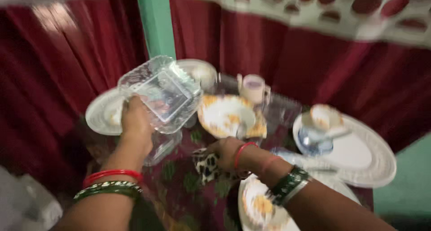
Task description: The person dries a white ceramic pitcher with a patterned cloth, then dries a clear glass square plate. The person places the dried items on a table with other dishes.
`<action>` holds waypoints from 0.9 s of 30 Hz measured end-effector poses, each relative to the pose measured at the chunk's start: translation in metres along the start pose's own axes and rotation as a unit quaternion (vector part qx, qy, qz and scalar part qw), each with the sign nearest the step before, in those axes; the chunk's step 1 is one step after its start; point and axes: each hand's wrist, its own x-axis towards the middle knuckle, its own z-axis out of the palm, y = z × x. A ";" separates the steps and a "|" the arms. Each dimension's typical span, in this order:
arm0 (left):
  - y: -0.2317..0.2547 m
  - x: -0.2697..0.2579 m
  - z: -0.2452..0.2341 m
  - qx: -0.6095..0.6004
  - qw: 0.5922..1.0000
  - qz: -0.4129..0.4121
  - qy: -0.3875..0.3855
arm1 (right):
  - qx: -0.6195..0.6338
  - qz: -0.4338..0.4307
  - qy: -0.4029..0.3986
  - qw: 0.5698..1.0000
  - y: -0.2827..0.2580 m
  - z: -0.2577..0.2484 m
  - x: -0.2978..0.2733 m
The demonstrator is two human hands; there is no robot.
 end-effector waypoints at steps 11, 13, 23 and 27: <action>0.136 -0.034 0.113 0.175 0.942 0.283 0.047 | -0.255 -0.341 0.426 0.798 -0.117 -0.210 -0.079; 0.147 -0.043 0.126 0.223 0.930 0.286 0.055 | -0.299 -0.314 0.435 0.789 -0.119 -0.217 -0.081; 0.175 -0.073 0.145 0.166 0.923 0.344 0.049 | -0.298 -0.181 0.445 0.825 -0.108 -0.220 -0.097; 0.183 -0.069 0.142 0.289 0.843 0.440 0.113 | -0.297 -0.321 0.456 0.776 -0.116 -0.219 -0.096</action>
